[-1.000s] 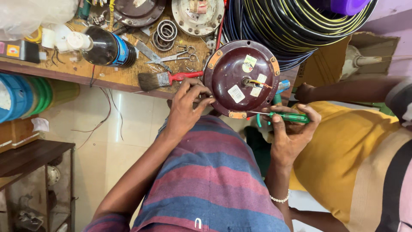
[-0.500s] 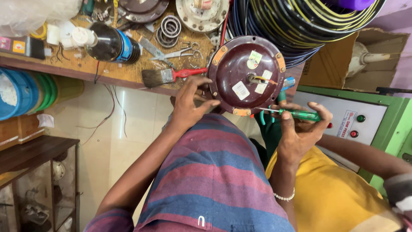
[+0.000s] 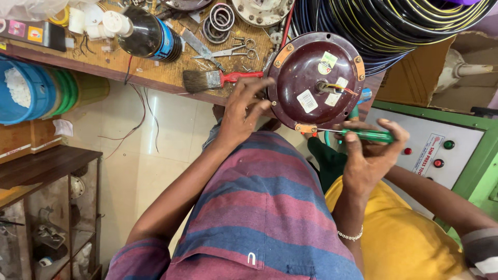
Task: The person uses a screwdriver to tighten screws on a circular electrical component, likely a motor end cap, held on a workbench. They switch between a green-handled and a yellow-handled screwdriver to adjust fasteners around the perimeter and center of the component.
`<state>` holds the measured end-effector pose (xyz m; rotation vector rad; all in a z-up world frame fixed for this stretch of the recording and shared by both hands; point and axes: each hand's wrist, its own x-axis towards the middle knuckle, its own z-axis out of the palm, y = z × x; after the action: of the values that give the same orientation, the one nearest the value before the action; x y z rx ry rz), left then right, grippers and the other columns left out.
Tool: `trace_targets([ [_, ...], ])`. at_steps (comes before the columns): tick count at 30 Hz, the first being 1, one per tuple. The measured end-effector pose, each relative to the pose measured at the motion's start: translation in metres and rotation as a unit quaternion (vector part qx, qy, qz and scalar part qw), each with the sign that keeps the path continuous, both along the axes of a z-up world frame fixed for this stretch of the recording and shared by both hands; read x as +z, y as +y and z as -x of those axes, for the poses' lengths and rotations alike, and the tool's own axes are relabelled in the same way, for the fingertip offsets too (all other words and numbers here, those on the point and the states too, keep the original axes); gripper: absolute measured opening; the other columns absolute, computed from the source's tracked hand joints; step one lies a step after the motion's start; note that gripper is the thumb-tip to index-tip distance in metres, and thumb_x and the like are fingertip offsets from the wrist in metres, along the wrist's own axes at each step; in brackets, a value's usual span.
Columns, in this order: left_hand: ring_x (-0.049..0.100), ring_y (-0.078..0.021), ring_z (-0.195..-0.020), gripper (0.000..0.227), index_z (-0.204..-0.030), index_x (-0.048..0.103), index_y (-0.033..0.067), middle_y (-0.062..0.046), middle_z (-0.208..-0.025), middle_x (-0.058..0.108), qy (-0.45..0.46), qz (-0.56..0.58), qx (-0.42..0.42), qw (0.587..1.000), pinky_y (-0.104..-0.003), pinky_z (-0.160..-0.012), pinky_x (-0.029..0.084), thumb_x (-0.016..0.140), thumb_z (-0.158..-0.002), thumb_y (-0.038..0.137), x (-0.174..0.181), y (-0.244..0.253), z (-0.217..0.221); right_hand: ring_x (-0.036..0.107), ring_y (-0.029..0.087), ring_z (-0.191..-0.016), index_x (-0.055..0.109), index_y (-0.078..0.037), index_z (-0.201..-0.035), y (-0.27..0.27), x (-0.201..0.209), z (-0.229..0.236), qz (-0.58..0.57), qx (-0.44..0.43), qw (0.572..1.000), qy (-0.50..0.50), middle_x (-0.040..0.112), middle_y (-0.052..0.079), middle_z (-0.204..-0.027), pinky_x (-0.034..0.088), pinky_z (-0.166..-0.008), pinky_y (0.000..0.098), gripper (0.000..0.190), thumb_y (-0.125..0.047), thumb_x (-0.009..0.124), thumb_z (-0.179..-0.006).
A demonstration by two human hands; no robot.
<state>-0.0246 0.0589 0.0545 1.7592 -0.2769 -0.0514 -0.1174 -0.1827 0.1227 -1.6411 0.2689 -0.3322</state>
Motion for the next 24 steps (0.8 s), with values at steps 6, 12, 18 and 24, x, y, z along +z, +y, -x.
trace_targets([
  [6, 0.058, -0.0226, -0.125, 0.032, -0.111, 0.065, 0.0085, -0.010, -0.142, 0.044, 0.083, 0.052, 0.009, 0.995, -0.032, -0.090, 0.059, 0.083, -0.085, 0.011, -0.007, -0.009, 0.002, 0.074, 0.027, -0.107, 0.036, -0.010, -0.138, 0.013, -0.002, -0.011, 0.028, 0.048, 0.998, 0.002, 0.068, 0.022, -0.115, 0.064, -0.098, 0.0376, 0.048, 0.004, 0.072, -0.108],
  [12, 0.064, -0.0221, -0.120, 0.023, -0.118, 0.072, 0.0115, -0.009, -0.152, 0.045, 0.004, -0.017, -0.019, 1.000, -0.035, -0.100, 0.058, 0.077, -0.097, 0.003, -0.019, -0.005, 0.007, 0.073, 0.025, -0.108, 0.037, -0.009, -0.138, 0.006, 0.000, -0.013, 0.066, 0.017, 0.997, -0.020, 0.069, 0.020, -0.114, 0.061, -0.096, 0.0331, 0.047, 0.002, 0.074, -0.111],
  [18, 0.061, -0.0233, -0.124, 0.059, -0.132, 0.048, 0.0043, -0.013, -0.151, 0.039, 0.100, 0.155, 0.020, 0.983, -0.032, -0.094, 0.061, 0.083, -0.085, 0.004, -0.011, -0.009, 0.005, 0.072, 0.024, -0.107, 0.039, -0.009, -0.139, -0.022, -0.005, -0.005, 0.076, -0.089, 0.992, -0.035, 0.061, 0.015, -0.122, 0.065, -0.094, 0.0357, 0.048, 0.005, 0.072, -0.107],
  [24, 0.067, -0.0236, -0.120, 0.038, -0.118, 0.060, 0.0002, -0.015, -0.155, 0.037, 0.067, 0.051, -0.003, 0.996, -0.032, -0.091, 0.061, 0.081, -0.087, -0.001, -0.007, -0.006, 0.002, 0.072, 0.023, -0.100, 0.040, -0.009, -0.142, -0.042, -0.009, -0.003, 0.077, -0.136, 0.988, -0.017, 0.072, 0.021, -0.111, 0.065, -0.087, 0.0340, 0.048, 0.007, 0.068, -0.107],
])
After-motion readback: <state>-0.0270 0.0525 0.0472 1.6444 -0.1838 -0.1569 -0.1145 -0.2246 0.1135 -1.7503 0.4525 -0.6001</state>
